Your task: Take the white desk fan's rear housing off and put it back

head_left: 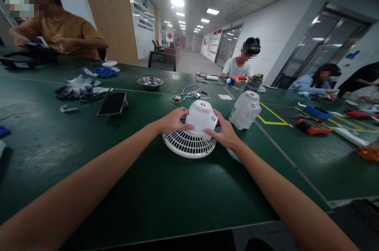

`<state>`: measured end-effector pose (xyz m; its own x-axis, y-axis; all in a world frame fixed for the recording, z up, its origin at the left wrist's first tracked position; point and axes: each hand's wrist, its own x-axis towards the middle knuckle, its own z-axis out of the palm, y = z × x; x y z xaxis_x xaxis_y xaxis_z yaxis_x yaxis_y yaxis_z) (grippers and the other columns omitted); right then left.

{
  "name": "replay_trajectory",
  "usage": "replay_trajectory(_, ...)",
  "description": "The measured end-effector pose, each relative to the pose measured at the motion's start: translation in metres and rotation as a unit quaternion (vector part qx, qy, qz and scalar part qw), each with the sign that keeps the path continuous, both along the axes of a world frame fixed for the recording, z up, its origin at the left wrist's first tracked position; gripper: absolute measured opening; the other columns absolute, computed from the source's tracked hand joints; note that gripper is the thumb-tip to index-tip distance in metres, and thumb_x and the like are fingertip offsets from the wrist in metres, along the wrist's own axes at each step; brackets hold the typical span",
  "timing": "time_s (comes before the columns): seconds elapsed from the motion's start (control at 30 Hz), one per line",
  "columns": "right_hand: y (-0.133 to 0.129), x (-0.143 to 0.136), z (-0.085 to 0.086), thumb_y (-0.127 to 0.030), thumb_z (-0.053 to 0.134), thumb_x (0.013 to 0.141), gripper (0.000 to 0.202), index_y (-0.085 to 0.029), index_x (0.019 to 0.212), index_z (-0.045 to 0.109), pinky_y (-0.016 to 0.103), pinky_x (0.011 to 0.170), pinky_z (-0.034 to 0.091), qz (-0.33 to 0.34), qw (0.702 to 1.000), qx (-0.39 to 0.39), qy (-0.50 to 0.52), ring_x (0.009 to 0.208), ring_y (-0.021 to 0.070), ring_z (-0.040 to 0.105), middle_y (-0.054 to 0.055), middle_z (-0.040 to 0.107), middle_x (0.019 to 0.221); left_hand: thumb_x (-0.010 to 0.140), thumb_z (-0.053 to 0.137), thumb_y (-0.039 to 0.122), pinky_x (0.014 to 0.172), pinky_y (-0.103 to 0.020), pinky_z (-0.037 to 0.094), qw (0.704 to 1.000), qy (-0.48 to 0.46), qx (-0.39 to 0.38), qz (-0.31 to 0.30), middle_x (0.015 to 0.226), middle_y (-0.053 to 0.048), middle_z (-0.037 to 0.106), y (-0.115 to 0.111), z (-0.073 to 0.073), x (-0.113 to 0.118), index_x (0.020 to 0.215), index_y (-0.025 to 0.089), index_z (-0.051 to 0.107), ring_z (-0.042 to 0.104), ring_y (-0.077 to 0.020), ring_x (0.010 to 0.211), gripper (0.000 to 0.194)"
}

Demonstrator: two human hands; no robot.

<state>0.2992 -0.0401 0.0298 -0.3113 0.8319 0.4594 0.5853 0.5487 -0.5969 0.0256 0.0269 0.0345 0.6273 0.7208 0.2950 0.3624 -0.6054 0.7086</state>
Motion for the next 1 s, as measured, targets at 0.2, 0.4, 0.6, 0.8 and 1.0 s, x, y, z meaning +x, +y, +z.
replay_trajectory(0.2, -0.001, -0.001, -0.001, -0.049, 0.079, 0.078, 0.091, -0.027, 0.153, 0.032, 0.056, 0.096, 0.055, -0.001, 1.0, -0.028, 0.007, 0.109, 0.0319, 0.066, 0.013, 0.064, 0.133, 0.067, 0.081, 0.055, 0.101, -0.048, 0.044, 1.0, 0.011, 0.008, 0.008, 0.128, -0.016, 0.061, -0.001, 0.002, 0.001, 0.122, 0.019, 0.069, 0.057, -0.0364, 0.118, 0.067)
replay_trajectory(0.4, -0.004, -0.001, 0.001, -0.047, 0.079, 0.078, 0.087, -0.025, 0.149, 0.034, 0.054, 0.099, 0.052, 0.014, 0.999, -0.032, 0.01, 0.116, 0.0322, 0.063, 0.013, 0.062, 0.135, 0.069, 0.079, 0.055, 0.101, -0.049, 0.043, 0.998, 0.044, 0.043, -0.006, 0.128, -0.017, 0.059, -0.003, 0.008, 0.002, 0.124, 0.018, 0.068, 0.056, -0.0365, 0.118, 0.067)
replay_trajectory(0.6, -0.002, -0.001, 0.001, -0.044, 0.08, 0.076, 0.084, -0.024, 0.147, 0.037, 0.053, 0.101, 0.05, 0.021, 1.0, -0.012, 0.002, 0.117, 0.0326, 0.062, 0.013, 0.062, 0.134, 0.067, 0.081, 0.055, 0.103, -0.051, 0.041, 0.998, 0.042, 0.045, 0.0, 0.129, -0.016, 0.06, -0.003, 0.007, 0.002, 0.124, 0.02, 0.067, 0.056, -0.0374, 0.119, 0.068)
replay_trajectory(0.8, -0.004, -0.003, 0.001, -0.044, 0.079, 0.077, 0.085, -0.025, 0.148, 0.037, 0.053, 0.102, 0.049, 0.014, 1.0, -0.018, 0.005, 0.121, 0.0324, 0.061, 0.013, 0.06, 0.138, 0.067, 0.08, 0.056, 0.101, -0.051, 0.042, 0.998, 0.045, 0.039, 0.005, 0.126, -0.016, 0.062, -0.003, 0.006, 0.005, 0.128, 0.022, 0.064, 0.056, -0.0377, 0.118, 0.072)
replay_trajectory(1.0, -0.004, -0.008, -0.003, -0.051, 0.079, 0.077, 0.084, -0.025, 0.145, 0.038, 0.055, 0.102, 0.05, -0.015, 0.999, -0.023, 0.019, 0.118, 0.0323, 0.063, 0.013, 0.064, 0.133, 0.066, 0.079, 0.06, 0.1, -0.051, 0.04, 0.995, 0.06, 0.068, 0.039, 0.122, -0.015, 0.063, -0.003, 0.002, 0.01, 0.125, 0.021, 0.066, 0.056, -0.0386, 0.114, 0.072)
